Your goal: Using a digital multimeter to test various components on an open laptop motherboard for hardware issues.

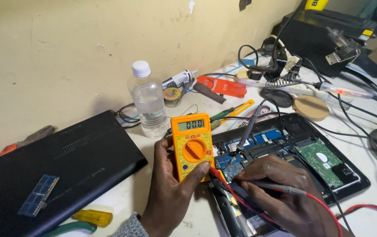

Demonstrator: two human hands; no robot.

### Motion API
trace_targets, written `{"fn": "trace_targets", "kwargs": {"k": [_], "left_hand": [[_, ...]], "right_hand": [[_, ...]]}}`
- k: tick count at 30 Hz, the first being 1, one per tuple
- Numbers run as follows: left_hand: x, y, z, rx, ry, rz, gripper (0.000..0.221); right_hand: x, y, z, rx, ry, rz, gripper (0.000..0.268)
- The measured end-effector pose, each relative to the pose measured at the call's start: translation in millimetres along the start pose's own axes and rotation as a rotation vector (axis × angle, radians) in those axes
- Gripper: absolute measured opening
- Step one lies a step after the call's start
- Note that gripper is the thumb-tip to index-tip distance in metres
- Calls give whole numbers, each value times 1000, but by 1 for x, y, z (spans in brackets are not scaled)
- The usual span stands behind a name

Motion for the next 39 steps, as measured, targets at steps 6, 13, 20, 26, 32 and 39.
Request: {"fn": "trace_targets", "kwargs": {"k": [6,13,20,26,32,39], "left_hand": [[2,-2,-3,21,-26,20,67],[-1,1,-6,31,-115,-61,60],[0,2,-6,6,-109,-54,60],[1,0,-5,-13,-55,-45,65],[1,1,-4,-22,-49,-36,62],[0,-1,-3,-27,1,5,65]], "right_hand": [[-4,-1,0,19,40,-31,18],[0,-5,-2,59,66,12,15],[3,-3,-2,77,77,-23,15],[18,-3,-9,58,248,-74,20],[7,-2,-13,134,192,-72,17],[3,4,-12,126,127,-44,11]]}}
Point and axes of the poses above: each hand's wrist, its own z-axis towards the middle knuckle, its own y-axis out of the palm, x = y × z, the point moved 8 cm from there along z, towards the middle knuckle, and after that the axes turned 9 degrees about x, right-handed, at the moved point
